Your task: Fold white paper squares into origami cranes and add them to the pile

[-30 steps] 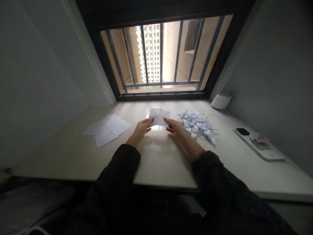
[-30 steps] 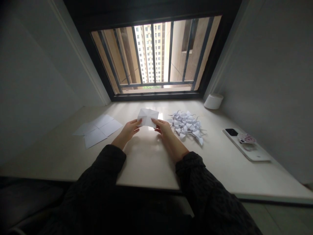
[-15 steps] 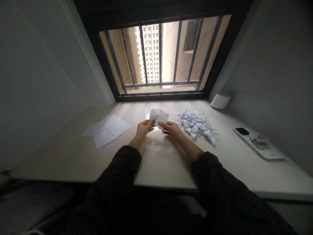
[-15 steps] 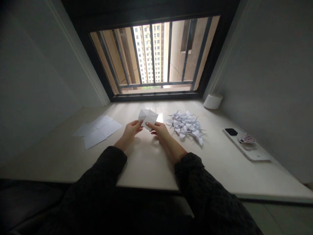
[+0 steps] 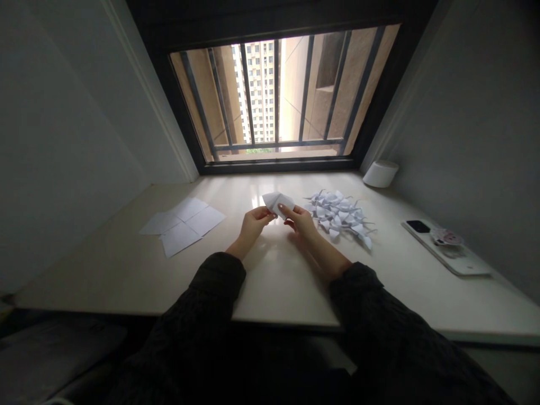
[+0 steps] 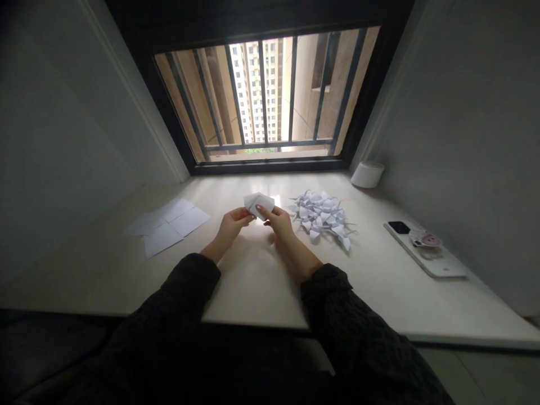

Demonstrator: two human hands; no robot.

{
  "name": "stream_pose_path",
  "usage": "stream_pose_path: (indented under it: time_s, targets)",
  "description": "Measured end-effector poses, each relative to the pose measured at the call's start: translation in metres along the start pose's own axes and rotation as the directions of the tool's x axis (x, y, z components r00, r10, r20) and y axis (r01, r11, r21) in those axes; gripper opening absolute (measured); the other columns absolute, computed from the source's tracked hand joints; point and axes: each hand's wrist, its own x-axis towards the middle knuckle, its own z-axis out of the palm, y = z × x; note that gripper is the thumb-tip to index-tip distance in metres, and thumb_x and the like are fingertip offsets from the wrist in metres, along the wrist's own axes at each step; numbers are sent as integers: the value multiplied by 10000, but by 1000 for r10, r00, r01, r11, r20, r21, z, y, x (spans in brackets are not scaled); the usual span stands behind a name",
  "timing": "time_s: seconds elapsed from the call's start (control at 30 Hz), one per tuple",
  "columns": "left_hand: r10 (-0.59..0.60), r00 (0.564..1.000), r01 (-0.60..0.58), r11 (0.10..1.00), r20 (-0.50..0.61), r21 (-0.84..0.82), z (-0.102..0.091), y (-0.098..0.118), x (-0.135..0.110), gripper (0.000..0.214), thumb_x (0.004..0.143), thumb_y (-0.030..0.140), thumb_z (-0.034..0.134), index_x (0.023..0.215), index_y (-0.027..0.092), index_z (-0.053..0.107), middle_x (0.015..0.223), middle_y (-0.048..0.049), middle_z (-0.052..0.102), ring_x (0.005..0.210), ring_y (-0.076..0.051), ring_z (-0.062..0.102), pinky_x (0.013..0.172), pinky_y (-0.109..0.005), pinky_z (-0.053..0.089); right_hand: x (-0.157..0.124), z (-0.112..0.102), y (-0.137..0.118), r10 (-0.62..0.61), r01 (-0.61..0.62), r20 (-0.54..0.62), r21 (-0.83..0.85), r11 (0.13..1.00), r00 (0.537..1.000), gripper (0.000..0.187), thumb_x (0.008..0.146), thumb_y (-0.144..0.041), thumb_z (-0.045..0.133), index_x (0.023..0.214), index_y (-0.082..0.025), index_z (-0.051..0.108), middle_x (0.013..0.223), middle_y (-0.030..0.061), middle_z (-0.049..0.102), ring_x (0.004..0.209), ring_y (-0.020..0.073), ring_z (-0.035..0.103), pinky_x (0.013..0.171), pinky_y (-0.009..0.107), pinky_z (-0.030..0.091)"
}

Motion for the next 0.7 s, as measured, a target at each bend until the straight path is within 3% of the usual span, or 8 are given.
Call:
stream_pose_path:
  time_s: [0.17, 0.3, 0.37, 0.47, 0.57, 0.7]
  targets:
    - [70, 992, -73, 997, 105, 26, 3, 1, -2, 305, 620, 375, 765, 828, 156, 720, 848, -82, 723, 839, -220, 652, 795, -350, 474, 4, -1, 5, -53, 53, 1, 22, 998, 999, 382, 547, -440, 785, 825, -191, 707, 810, 32, 700, 737, 161, 628, 646, 272, 495]
    - [87, 986, -115, 974, 145, 195, 2, 3, -4, 302, 652, 402, 748, 856, 180, 735, 887, -91, 725, 841, -224, 657, 787, -341, 477, 10, -3, 7, -108, 109, -35, 49, 993, 994, 422, 555, -448, 780, 879, -192, 696, 870, 40, 719, 840, 207, 663, 738, 319, 524]
    - [112, 989, -137, 935, 94, 327, -1, 7, -6, 275, 693, 431, 713, 852, 209, 743, 883, -80, 725, 820, -218, 650, 756, -322, 467, 12, -4, 7, -125, 128, -63, 46, 991, 990, 420, 550, -441, 783, 874, -190, 692, 886, 43, 723, 864, 219, 666, 752, 326, 525]
    - [217, 973, -152, 853, -76, 499, -3, 15, -10, 273, 768, 483, 626, 789, 238, 746, 791, -52, 715, 773, -206, 632, 729, -303, 442, 12, -5, 4, -143, 147, -74, 58, 987, 987, 418, 529, -419, 798, 865, -193, 692, 907, 47, 726, 883, 227, 665, 761, 331, 523]
    - [303, 937, -196, 868, -173, 456, -4, 22, -11, 277, 780, 472, 625, 923, 261, 733, 904, -41, 718, 823, -194, 631, 731, -287, 445, 7, -3, 1, -167, 168, -26, 58, 984, 986, 422, 525, -406, 804, 873, -195, 696, 895, 51, 730, 870, 226, 667, 772, 343, 521]
    - [275, 950, -211, 916, -150, 340, -3, 20, -8, 379, 734, 444, 687, 1068, 264, 698, 1094, -55, 691, 970, -217, 628, 814, -317, 477, -2, 2, -2, -185, 185, 86, 9, 983, 979, 444, 532, -417, 802, 906, -200, 701, 892, 52, 730, 843, 223, 673, 771, 349, 521]
